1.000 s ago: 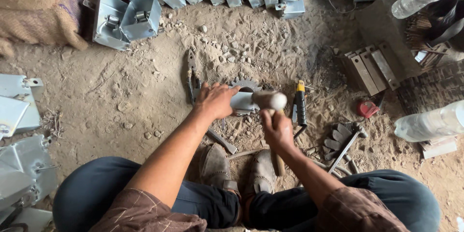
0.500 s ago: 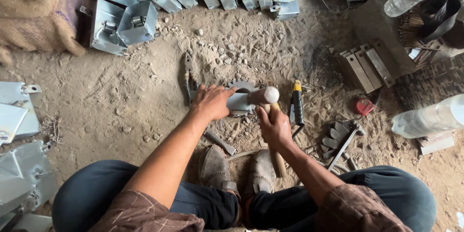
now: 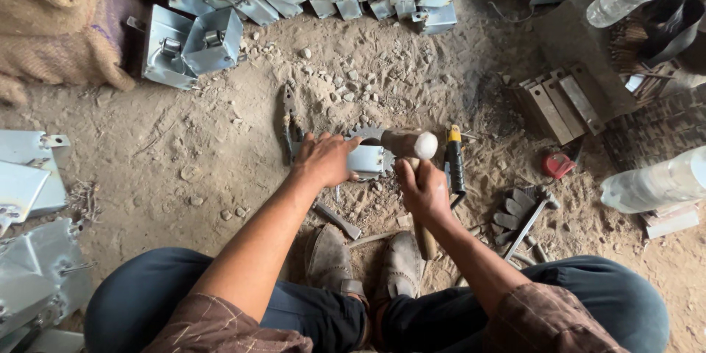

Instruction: The person sits on the ground and repeatedly hammers metal brackets onto a gear-like metal piece using a hammer. They pick up brackets from a pile, position them on the gear, and strike them to secure them in place.

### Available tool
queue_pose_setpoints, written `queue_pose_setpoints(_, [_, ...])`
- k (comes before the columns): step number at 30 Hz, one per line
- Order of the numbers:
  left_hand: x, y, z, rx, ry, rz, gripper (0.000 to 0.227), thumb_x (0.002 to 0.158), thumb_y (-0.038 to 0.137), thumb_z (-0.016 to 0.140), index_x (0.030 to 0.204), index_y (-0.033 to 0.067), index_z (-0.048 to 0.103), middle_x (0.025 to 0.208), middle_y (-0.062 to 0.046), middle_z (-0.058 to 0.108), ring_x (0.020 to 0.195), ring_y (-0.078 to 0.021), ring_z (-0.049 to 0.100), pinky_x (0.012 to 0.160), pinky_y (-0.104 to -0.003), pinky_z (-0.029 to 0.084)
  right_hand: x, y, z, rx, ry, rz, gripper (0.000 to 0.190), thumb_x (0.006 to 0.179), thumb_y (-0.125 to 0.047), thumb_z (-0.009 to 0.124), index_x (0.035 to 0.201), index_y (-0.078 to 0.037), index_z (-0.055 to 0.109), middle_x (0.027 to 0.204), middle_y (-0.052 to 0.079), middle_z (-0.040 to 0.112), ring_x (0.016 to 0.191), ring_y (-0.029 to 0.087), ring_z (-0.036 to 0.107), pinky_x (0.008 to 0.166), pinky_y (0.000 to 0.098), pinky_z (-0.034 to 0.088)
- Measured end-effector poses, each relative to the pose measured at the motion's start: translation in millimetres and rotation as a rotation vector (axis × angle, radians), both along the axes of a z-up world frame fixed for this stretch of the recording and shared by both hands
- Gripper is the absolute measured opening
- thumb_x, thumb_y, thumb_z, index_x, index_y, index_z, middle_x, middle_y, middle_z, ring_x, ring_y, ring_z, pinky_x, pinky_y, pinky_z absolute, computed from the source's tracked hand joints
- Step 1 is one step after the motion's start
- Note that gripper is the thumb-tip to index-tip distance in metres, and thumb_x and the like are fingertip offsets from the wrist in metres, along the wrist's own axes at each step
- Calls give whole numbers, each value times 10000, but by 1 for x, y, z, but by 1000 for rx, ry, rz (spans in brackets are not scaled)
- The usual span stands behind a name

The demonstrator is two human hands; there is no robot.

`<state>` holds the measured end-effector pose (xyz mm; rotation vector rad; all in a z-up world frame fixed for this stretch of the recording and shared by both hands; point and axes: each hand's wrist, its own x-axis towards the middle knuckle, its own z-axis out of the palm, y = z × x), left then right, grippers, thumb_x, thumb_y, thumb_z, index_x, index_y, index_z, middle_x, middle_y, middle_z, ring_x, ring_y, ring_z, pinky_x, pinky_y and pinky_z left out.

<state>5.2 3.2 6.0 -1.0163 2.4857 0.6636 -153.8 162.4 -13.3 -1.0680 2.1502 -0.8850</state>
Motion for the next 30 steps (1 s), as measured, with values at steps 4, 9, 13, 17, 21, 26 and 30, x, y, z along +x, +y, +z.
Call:
queue_pose_setpoints(4, [-2, -1, 1, -39, 33, -12, 881, 821, 257, 828, 1576, 260, 375, 1377, -91, 586, 1308, -266, 497, 1187, -585, 226, -1, 0, -2, 125, 21, 26, 385, 1054, -364, 569, 1010, 16, 609, 620, 91, 633, 455, 160, 570, 376, 341, 473])
queue_pose_setpoints(9, [0, -1, 0, -12, -16, -18, 873, 848, 397, 813, 1581, 249, 363, 1394, -91, 587, 1319, -254, 510, 1203, -552, 270, -8, -1, -5, 25, -54, -46, 358, 1026, -370, 564, 980, -24, 644, 614, 68, 644, 449, 130, 603, 386, 317, 503])
queue_pose_setpoints(13, [-2, -1, 1, -21, -3, -25, 845, 865, 376, 799, 1584, 246, 374, 1390, -97, 598, 1312, -258, 523, 1190, -549, 297, -8, -4, -6, 127, 31, 25, 439, 1095, -385, 506, 945, 8, 634, 667, 74, 655, 459, 135, 585, 375, 334, 506])
queue_pose_setpoints(17, [-1, -1, 3, -47, 40, -26, 869, 835, 356, 836, 1566, 249, 379, 1423, -109, 556, 1329, -271, 488, 1168, -581, 272, -5, -4, 0, 17, -30, -25, 368, 1028, -380, 572, 1010, -16, 623, 646, 90, 654, 466, 124, 584, 406, 314, 471])
queue_pose_setpoints(21, [-2, -1, -3, -11, 3, -9, 876, 839, 381, 821, 1578, 251, 370, 1384, -84, 597, 1320, -251, 511, 1210, -576, 254, -7, -5, 8, 24, -83, -71, 369, 1016, -374, 578, 1005, -8, 628, 654, 109, 660, 471, 137, 595, 408, 325, 482])
queue_pose_setpoints(26, [-3, -5, -1, -22, 29, -17, 837, 844, 231, 808, 1571, 257, 393, 1367, -92, 602, 1300, -268, 517, 1185, -570, 265, -1, -14, 9, 121, 0, -7, 366, 1036, -388, 568, 1023, -33, 653, 720, 109, 701, 509, 128, 604, 447, 318, 502])
queue_pose_setpoints(30, [0, -5, 9, 62, 51, 30, 671, 828, 224, 820, 1441, 220, 548, 1292, -47, 671, 1195, -222, 607, 1105, -517, 400, -3, -10, 16, 75, -47, -111, 356, 1004, -413, 609, 1007, -65, 682, 734, 60, 720, 535, 90, 614, 473, 271, 505])
